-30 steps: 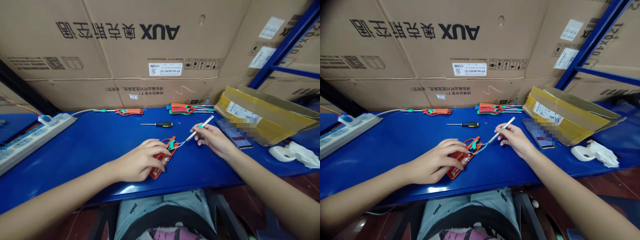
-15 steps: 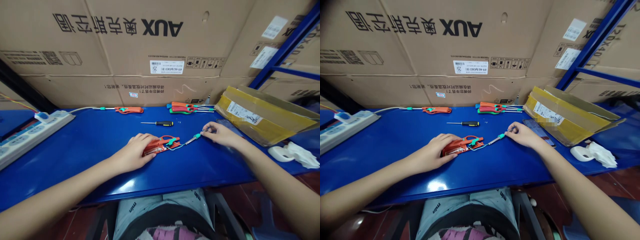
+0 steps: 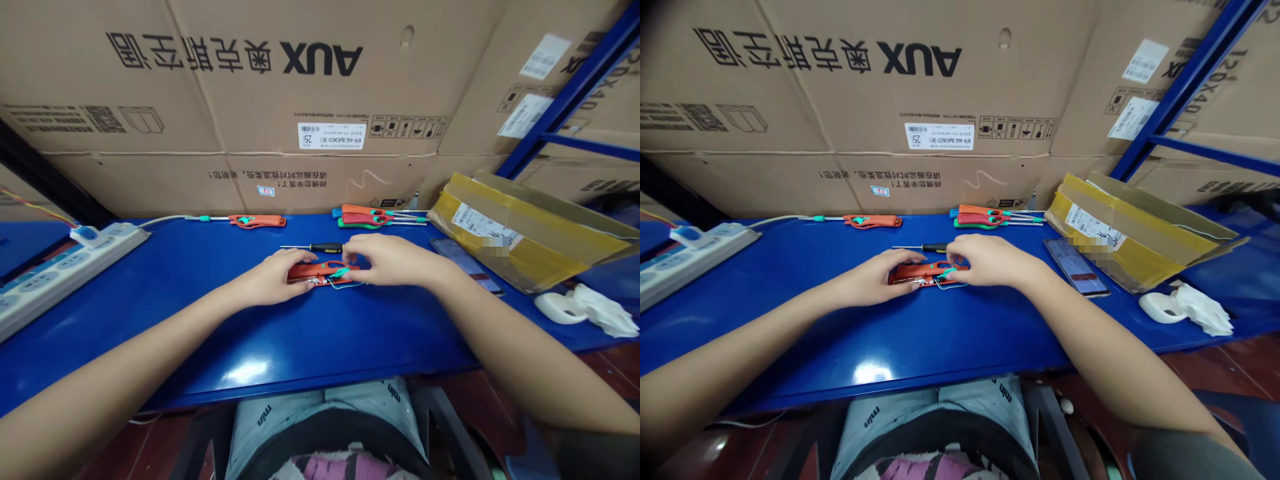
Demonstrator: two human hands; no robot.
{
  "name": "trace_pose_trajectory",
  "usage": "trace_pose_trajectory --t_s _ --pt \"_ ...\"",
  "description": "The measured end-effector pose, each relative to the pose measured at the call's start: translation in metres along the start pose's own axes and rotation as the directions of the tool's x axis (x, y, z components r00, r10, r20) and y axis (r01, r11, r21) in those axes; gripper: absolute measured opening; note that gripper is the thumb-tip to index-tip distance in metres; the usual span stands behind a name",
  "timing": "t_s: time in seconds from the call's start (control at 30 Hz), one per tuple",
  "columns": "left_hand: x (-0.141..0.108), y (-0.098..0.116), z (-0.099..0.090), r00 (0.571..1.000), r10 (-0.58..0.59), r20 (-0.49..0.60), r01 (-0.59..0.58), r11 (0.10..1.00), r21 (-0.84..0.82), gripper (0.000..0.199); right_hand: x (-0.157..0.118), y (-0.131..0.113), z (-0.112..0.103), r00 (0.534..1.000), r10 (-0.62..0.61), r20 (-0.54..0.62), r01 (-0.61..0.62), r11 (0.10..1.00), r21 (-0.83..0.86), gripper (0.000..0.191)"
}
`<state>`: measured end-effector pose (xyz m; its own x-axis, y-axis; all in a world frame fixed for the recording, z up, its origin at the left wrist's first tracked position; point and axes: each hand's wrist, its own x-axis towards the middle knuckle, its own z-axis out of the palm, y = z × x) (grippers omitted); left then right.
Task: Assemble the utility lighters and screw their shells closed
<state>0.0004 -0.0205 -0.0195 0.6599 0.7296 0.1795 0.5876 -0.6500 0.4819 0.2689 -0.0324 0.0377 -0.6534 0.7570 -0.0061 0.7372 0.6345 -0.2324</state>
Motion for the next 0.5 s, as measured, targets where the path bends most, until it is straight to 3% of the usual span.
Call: trace_pose_trajectory --t_s 0.1,0.23,0.5 --pt "-0.002 -0.008 0.005 0.997 -0.047 -0.064 0.044 0.998 -0.038 0.052 0.012 -0.003 0.015 0.997 -0.079 -0.015 0.079 0.997 0.004 0.018" --pt "-0.003 -0.013 0.011 0.992 -0.110 -0.068 0.098 0.983 -0.157 0.055 0.012 0.009 0.034 0.997 -0.062 -0.038 0.065 0.994 0.092 0.011" --pt "-0.004 0.000 0.003 0.988 -0.068 0.137 0.098 0.970 -0.224 0.051 0.003 0.019 0.024 0.995 -0.072 0.072 0.026 0.865 0.501 0.022"
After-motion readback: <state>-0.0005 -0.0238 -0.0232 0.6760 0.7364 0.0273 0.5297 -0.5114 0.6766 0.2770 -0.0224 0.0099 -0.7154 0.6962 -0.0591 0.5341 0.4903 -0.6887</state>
